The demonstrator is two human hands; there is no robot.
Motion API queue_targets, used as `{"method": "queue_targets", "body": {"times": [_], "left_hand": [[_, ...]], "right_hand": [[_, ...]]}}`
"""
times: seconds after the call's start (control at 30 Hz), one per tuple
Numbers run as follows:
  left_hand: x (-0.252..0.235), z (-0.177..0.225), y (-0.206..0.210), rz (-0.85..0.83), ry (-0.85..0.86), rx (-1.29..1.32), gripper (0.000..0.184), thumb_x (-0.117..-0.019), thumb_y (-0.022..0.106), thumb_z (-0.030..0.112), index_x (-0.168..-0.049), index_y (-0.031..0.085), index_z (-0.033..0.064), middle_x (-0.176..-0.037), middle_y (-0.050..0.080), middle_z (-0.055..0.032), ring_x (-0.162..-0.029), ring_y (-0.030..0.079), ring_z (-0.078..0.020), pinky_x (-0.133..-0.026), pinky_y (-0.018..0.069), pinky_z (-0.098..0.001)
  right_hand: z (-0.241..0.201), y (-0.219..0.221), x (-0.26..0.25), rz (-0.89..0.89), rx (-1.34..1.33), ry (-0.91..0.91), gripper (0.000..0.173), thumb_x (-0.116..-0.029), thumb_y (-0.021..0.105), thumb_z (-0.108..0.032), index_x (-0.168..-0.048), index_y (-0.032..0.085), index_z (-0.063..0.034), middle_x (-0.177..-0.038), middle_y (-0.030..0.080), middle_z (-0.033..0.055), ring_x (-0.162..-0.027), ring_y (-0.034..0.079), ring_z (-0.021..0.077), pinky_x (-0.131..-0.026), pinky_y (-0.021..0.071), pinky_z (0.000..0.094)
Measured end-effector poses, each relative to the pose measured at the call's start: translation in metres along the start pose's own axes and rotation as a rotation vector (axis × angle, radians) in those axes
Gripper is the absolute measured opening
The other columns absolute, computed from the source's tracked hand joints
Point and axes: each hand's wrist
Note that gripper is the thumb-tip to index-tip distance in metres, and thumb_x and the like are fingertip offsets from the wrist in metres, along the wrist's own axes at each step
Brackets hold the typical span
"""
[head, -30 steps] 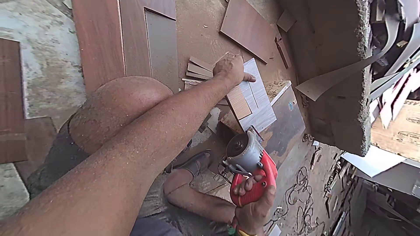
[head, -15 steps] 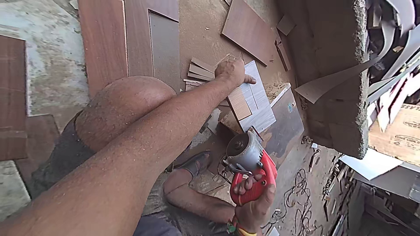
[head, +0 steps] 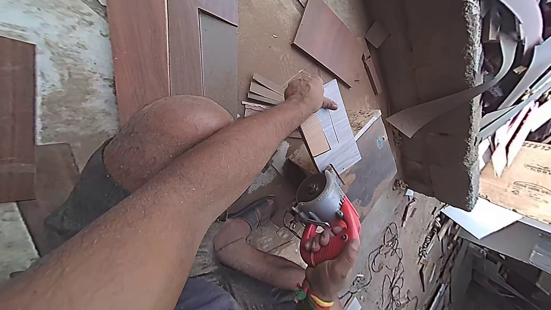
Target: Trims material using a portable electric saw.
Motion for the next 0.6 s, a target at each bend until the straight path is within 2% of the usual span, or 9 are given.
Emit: {"method": "queue_targets", "body": {"times": [0.13,0.3,0.47,0.6], "left_hand": [[-0.0049,-0.0022,0.0025,0.005,0.020,0.001,0.081,-0.0832,0.070,0.074,-0.122,0.063,0.0027,-0.119,0.067,-0.0231,-0.113,0.066,-0.0410,-0.087,0.0537,-0.0646],[-0.0059,-0.0037,0.0024,-0.003,0.056,0.005,0.075,-0.0847,0.070,0.072,-0.121,0.065,0.0063,-0.119,0.068,-0.0212,-0.114,0.066,-0.0399,-0.087,0.0533,-0.0641],[-0.0032,-0.0026,0.0007,0.002,0.064,0.003,0.075,-0.0846,0.070,0.071,-0.120,0.066,0.0058,-0.118,0.068,-0.0212,-0.113,0.066,-0.0396,-0.087,0.0538,-0.0643],[-0.0054,-0.0034,0.0018,0.000,0.066,0.001,0.077,-0.0845,0.070,0.073,-0.124,0.065,0.0064,-0.120,0.068,-0.0210,-0.115,0.066,-0.0392,-0.089,0.0532,-0.0642]], "right_hand": [[0.0010,-0.0018,-0.0016,-0.026,0.004,-0.017,0.064,-0.0874,0.059,-0.076,-0.099,0.065,-0.0129,-0.059,0.061,0.0018,-0.044,0.061,0.0136,-0.042,0.0563,0.0319],[-0.0010,0.0006,-0.0020,-0.005,0.018,-0.012,0.065,-0.0875,0.058,-0.077,-0.097,0.064,-0.0131,-0.057,0.061,0.0013,-0.043,0.061,0.0131,-0.041,0.0554,0.0310],[-0.0022,0.0018,-0.0033,-0.010,0.020,-0.025,0.064,-0.0891,0.057,-0.076,-0.096,0.065,-0.0130,-0.058,0.061,0.0011,-0.043,0.060,0.0125,-0.042,0.0558,0.0304],[-0.0023,0.0042,-0.0037,0.034,0.035,-0.012,0.068,-0.0864,0.059,-0.078,-0.095,0.062,-0.0114,-0.057,0.059,0.0013,-0.042,0.059,0.0126,-0.041,0.0554,0.0308]]}}
Point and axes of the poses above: each hand's wrist, its own x-axis away from the middle knuckle, its own y-axis out of the palm, z = x × y
